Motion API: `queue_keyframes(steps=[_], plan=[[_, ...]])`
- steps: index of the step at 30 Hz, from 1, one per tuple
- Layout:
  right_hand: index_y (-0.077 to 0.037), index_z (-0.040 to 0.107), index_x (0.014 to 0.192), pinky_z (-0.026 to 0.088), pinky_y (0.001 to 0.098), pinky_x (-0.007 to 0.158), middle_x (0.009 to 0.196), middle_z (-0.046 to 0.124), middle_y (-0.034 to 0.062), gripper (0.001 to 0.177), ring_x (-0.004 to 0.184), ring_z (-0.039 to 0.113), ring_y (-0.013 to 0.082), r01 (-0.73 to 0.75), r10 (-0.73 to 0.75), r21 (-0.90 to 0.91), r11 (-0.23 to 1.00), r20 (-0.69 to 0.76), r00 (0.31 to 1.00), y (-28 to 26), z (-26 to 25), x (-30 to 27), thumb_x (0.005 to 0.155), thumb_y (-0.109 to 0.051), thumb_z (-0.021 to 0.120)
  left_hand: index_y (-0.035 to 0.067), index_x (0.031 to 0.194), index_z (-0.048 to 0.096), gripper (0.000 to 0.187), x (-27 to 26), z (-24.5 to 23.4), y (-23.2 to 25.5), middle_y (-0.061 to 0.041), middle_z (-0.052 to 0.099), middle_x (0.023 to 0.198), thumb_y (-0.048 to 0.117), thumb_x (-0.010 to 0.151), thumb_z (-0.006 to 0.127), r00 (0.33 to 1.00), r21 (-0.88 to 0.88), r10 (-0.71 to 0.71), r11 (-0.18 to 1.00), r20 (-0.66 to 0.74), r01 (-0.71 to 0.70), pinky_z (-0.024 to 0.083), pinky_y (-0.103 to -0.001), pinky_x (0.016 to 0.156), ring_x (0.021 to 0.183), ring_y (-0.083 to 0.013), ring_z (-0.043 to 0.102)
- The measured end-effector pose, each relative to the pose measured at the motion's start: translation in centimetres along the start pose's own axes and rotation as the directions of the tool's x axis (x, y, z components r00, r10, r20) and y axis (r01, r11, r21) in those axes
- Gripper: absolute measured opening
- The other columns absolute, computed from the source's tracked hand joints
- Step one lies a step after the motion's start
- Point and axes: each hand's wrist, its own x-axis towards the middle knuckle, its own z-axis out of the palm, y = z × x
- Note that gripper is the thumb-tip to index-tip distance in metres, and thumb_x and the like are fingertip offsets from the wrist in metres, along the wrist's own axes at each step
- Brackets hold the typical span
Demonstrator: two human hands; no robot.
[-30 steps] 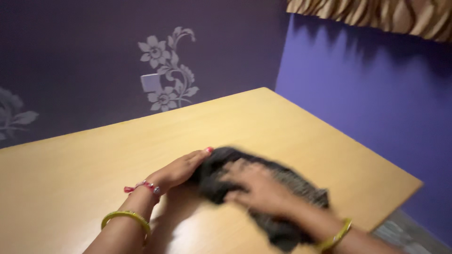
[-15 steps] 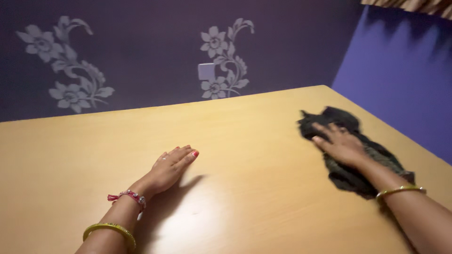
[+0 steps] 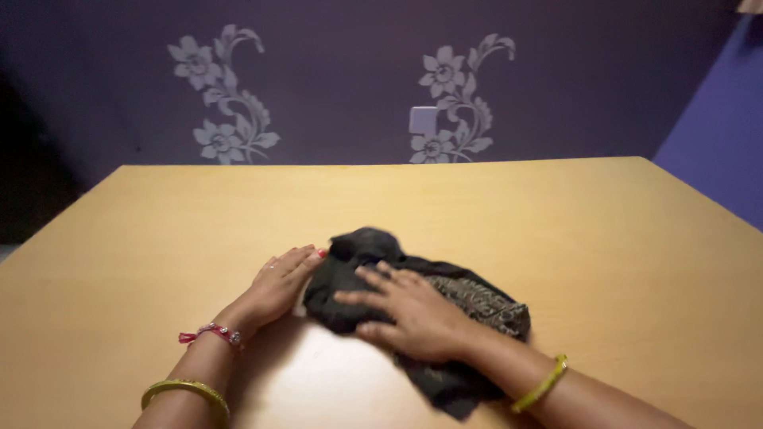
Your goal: The person wipes the surface of a light-colored wooden table using a dark patterned cloth. They move the cloth across the table in various directions, covering the entire surface area.
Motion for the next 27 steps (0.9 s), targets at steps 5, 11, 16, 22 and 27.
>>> queue_keyframes(steps=[5,11,16,22,27], plan=[[-0.035,0.052,0.153,0.011,0.0575,0.124,0.173,0.025,0.0125,0.055,0.161,0.014,0.0392,0.351,-0.365,0.113,0.929,0.134,0.921,-2.1,1.2,-4.9,0.099,-0.045,0.056,0.023,0.151,0.05,0.071,-4.4,-1.8,-2.1,0.002,0.041,0.163,0.065,0.097,0.034,0.989,0.081,-0.087,0.992,-0.119,0.097,0.01,-0.04,0.128,0.157,-0.0176,0.023],[-0.036,0.058,0.153,0.01,0.058,0.125,0.171,0.028,0.0017,0.06,0.159,0.013,0.0327,0.324,-0.397,0.25,0.913,0.349,0.849,5.5,-0.8,-11.0,0.097,-0.058,0.05,0.03,0.152,0.047,0.071,-10.3,-3.3,-3.4,0.009,0.033,0.166,0.068,0.096,0.027,0.931,0.154,-0.295,0.931,-0.214,0.33,0.007,-0.04,0.128,0.158,-0.0128,0.017],[-0.035,0.065,0.149,0.006,0.062,0.118,0.172,0.03,0.0033,0.062,0.162,0.011,0.0365,0.416,-0.482,0.265,0.87,0.276,0.832,8.0,1.2,-8.6,0.102,-0.063,0.036,0.029,0.152,0.047,0.071,-13.9,-6.6,-5.9,0.009,0.033,0.166,0.067,0.095,0.028,0.917,0.168,-0.29,0.924,-0.275,0.342,0.007,-0.04,0.127,0.157,-0.0139,0.017],[-0.034,0.065,0.138,0.009,0.0601,0.125,0.172,0.023,-0.0011,0.045,0.159,0.009,0.0304,0.524,-0.526,0.144,0.839,0.457,0.717,1.1,4.8,-1.5,0.103,-0.044,0.038,0.023,0.149,0.051,0.068,-15.8,-9.6,-9.6,0.005,0.038,0.163,0.062,0.097,0.033,0.916,0.141,-0.257,0.94,-0.307,0.311,0.012,-0.038,0.126,0.156,-0.0156,0.023],[-0.028,0.064,0.143,0.014,0.0593,0.126,0.176,0.032,0.0049,0.041,0.163,0.018,0.0343,0.678,-0.742,0.302,0.67,0.278,0.61,-9.7,5.8,4.9,0.106,-0.031,0.045,0.007,0.136,0.064,0.062,-16.3,-11.8,-11.5,-0.008,0.07,0.141,0.054,0.099,0.048,0.907,-0.31,-0.304,0.927,-0.292,0.211,0.041,-0.033,0.117,0.135,-0.018,0.061]])
